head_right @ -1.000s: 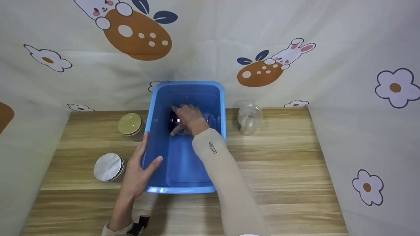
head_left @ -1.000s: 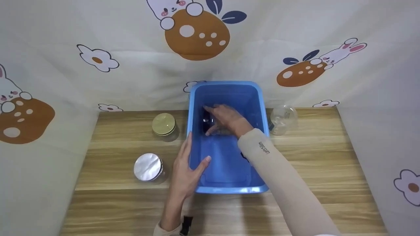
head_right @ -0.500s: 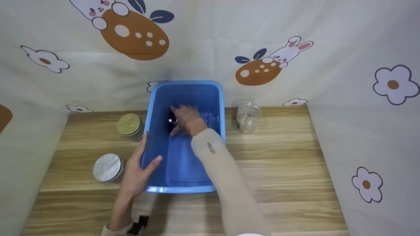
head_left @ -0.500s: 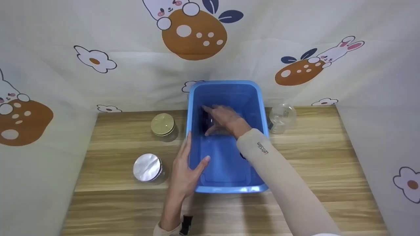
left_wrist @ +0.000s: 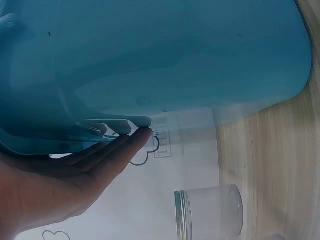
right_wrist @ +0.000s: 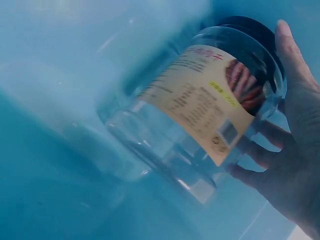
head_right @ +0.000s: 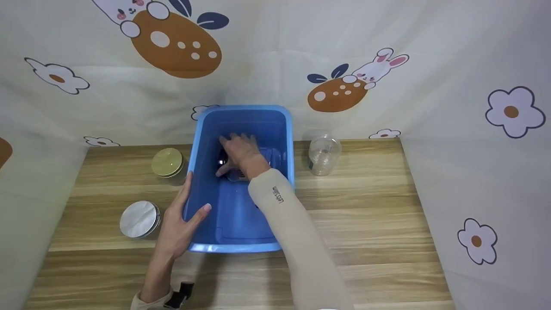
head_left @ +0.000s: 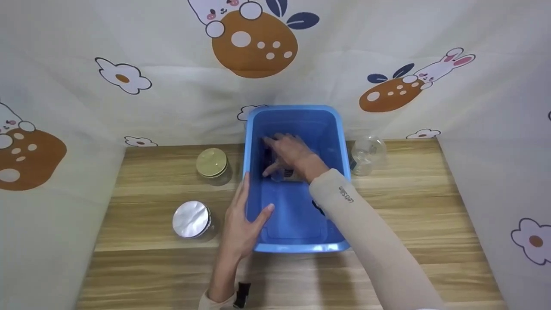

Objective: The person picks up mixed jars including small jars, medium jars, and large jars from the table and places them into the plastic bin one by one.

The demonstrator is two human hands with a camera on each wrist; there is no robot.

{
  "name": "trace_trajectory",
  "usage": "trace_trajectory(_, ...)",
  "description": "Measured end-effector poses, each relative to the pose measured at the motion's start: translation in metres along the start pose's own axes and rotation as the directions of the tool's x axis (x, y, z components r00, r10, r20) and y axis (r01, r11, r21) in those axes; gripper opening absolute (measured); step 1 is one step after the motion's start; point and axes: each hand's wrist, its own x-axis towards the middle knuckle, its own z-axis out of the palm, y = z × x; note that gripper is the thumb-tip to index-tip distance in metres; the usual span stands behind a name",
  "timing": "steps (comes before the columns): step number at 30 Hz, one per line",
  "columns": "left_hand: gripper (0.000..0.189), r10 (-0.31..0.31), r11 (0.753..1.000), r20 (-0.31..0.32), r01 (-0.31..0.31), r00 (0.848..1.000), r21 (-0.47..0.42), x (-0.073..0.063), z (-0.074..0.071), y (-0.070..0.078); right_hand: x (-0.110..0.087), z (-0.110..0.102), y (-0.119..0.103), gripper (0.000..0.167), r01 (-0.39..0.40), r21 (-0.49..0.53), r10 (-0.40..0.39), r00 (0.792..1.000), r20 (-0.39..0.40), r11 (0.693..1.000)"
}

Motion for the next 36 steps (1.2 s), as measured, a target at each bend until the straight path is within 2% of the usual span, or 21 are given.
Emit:
trace_trajectory(8, 0.087, 0.005, 1.000, 0.005, -0.005, 1.000, 0.002, 0.001, -0.001, 0.000, -0.002, -0.008, -0.008, 0.115, -0.055, 0.069, 0.054, 0.998, 0.017, 0.996)
trace_trajectory(13, 0.085, 0.003, 1.000, -0.001, -0.003, 1.000, -0.011, 0.001, 0.000, 0.000, -0.003, -0.019, -0.009, 0.119, -0.050, 0.065, 0.048, 0.998, 0.034, 0.997)
trace_trajectory(16, 0.084, -0.001, 1.000, -0.001, 0.001, 1.000, -0.016, 0.001, 0.001, -0.001, -0.004, -0.026, -0.009, 0.120, -0.049, 0.115, 0.045, 0.998, 0.041, 0.992)
trace_trajectory(21, 0.085, 0.000, 1.000, 0.010, 0.000, 1.000, -0.007, 0.001, 0.000, 0.000, -0.009, -0.035, -0.007, 0.117, -0.057, 0.204, 0.061, 0.998, -0.011, 0.977)
trace_trajectory(28, 0.085, -0.011, 1.000, 0.017, 0.011, 1.000, 0.000, 0.001, 0.000, 0.001, -0.014, -0.039, -0.004, 0.114, -0.058, 0.261, 0.074, 0.996, -0.051, 0.964)
trace_trajectory(36, 0.085, -0.004, 1.000, 0.002, 0.004, 1.000, -0.019, 0.001, 0.000, 0.000, -0.019, -0.051, -0.002, 0.106, 0.020, 0.228, 0.016, 0.988, -0.152, 0.973)
